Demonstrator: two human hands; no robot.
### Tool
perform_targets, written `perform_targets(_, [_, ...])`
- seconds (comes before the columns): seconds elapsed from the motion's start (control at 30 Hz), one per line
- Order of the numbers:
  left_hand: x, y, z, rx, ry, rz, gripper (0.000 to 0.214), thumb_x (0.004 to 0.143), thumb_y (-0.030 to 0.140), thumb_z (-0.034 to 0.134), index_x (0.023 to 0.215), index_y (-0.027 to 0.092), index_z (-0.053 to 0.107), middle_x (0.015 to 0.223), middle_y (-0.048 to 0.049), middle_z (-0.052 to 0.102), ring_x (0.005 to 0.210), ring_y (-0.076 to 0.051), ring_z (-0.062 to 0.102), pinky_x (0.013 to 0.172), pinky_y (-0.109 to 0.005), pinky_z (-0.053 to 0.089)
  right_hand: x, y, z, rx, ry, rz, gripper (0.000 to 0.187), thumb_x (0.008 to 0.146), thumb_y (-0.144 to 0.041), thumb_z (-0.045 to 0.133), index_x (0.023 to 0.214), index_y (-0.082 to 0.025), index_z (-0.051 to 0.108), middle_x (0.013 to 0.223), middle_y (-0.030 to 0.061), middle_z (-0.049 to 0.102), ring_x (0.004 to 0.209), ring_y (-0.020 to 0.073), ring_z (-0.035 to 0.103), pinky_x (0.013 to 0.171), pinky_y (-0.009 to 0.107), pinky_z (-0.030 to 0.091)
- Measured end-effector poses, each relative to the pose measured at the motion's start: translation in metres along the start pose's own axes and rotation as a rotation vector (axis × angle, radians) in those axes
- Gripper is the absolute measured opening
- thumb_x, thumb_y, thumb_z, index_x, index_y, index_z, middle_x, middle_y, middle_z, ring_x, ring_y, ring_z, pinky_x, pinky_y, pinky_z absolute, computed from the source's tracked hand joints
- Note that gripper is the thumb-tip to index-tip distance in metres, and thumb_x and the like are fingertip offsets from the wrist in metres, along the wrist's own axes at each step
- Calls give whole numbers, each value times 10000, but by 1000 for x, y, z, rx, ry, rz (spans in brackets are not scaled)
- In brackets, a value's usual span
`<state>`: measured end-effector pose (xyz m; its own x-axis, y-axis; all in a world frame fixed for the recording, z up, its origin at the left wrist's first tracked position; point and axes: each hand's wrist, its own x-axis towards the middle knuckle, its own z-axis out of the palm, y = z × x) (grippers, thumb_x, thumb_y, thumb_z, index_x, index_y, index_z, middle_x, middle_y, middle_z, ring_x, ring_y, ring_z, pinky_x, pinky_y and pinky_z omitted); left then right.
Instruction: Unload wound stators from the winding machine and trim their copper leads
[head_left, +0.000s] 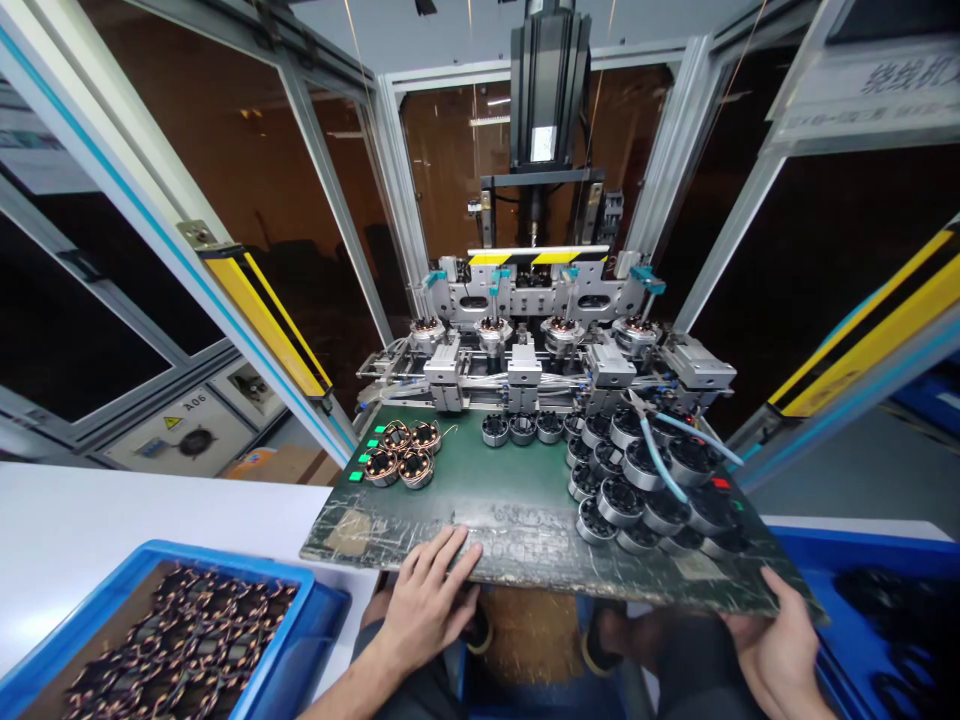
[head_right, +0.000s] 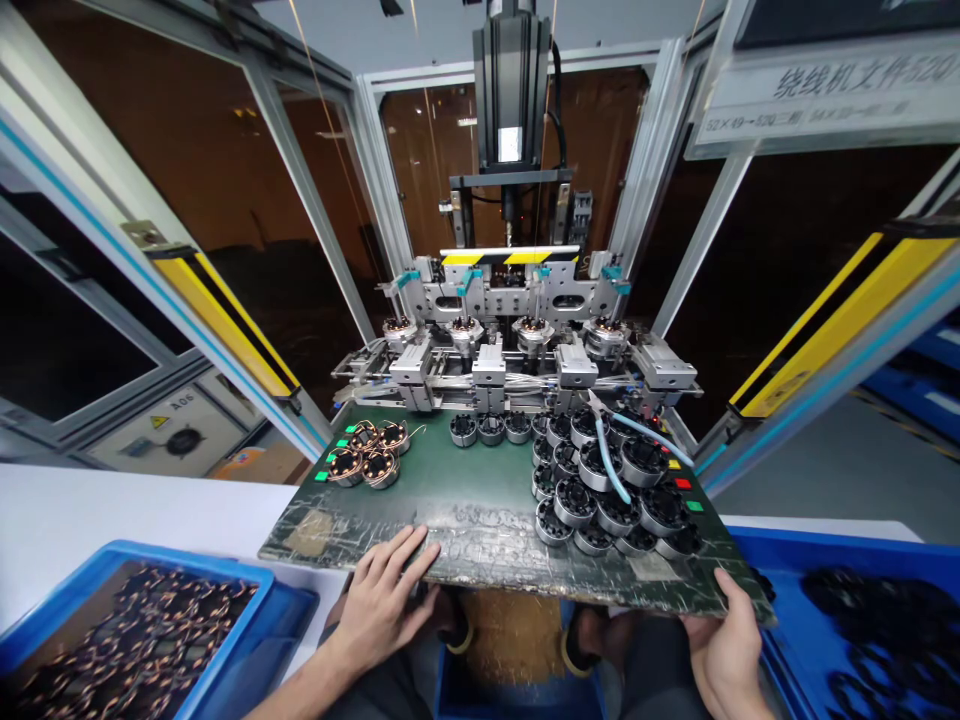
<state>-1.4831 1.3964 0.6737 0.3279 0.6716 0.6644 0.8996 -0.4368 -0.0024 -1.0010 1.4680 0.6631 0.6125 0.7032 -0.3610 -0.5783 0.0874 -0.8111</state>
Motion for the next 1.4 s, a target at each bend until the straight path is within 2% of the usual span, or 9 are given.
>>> perform_targets(0.17, [1, 1, -1, -4, 2, 1, 545, 1040, 451, 789, 1553, 282, 720, 1605, -88, 729, 1465, -279, 651, 1202, -417, 414, 3, 2, -3, -29, 8, -9, 390, 706, -332, 851, 1088, -255, 841, 1009, -19, 869, 750, 227, 792, 734, 391, 744])
perform_targets(0.43, [1, 1, -1, -4, 4, -6, 557, 1035, 446, 797, 1564, 295, 711, 1594, -83, 735, 1469, -272, 653, 1216, -402, 409, -6, 2, 4, -38, 22, -42, 476, 657, -388, 911, 1101, -229, 846, 1095, 3, 872, 851, 253, 814, 862, 416, 729])
perform_targets(0.7, [-1, 0, 0, 53, -18, 12, 550, 1042, 467, 771, 1563, 298, 716, 1589, -94, 735, 1471, -286, 645, 1208, -412, 427, -5, -4, 3, -17, 4, -1, 373, 703, -309, 843, 1069, -242, 841, 993, -7, 867, 754, 235, 791, 763, 410, 747])
perform_targets(0.93, [1, 1, -2, 26, -3, 5, 603, 1039, 467, 780, 1610, 302, 680, 1584, -85, 739, 1478, -278, 643, 1206, -402, 427, -4, -3, 3, -9, -6, 16, 385, 710, -305, 841, 1089, -240, 839, 967, -20, 863, 725, 229, 788, 742, 403, 745])
perform_targets(1.1, [0, 0, -1, 0, 0, -5, 541, 1040, 459, 788, 1550, 291, 722, 1597, -85, 733, 1469, -282, 650, 1208, -408, 419, -3, -2, 1, -5, -10, 10, 388, 709, -313, 845, 1090, -244, 828, 964, -20, 862, 758, 247, 802, 748, 426, 749])
perform_targets(1.4, [1, 1, -3, 27, -1, 5, 507, 1056, 468, 760, 1532, 294, 733, 1575, -92, 746, 1463, -280, 653, 1195, -410, 429, -5, -5, 3, -1, -4, 13, 357, 693, -295, 851, 1047, -253, 840, 960, -32, 862, 736, 215, 788, 734, 383, 750])
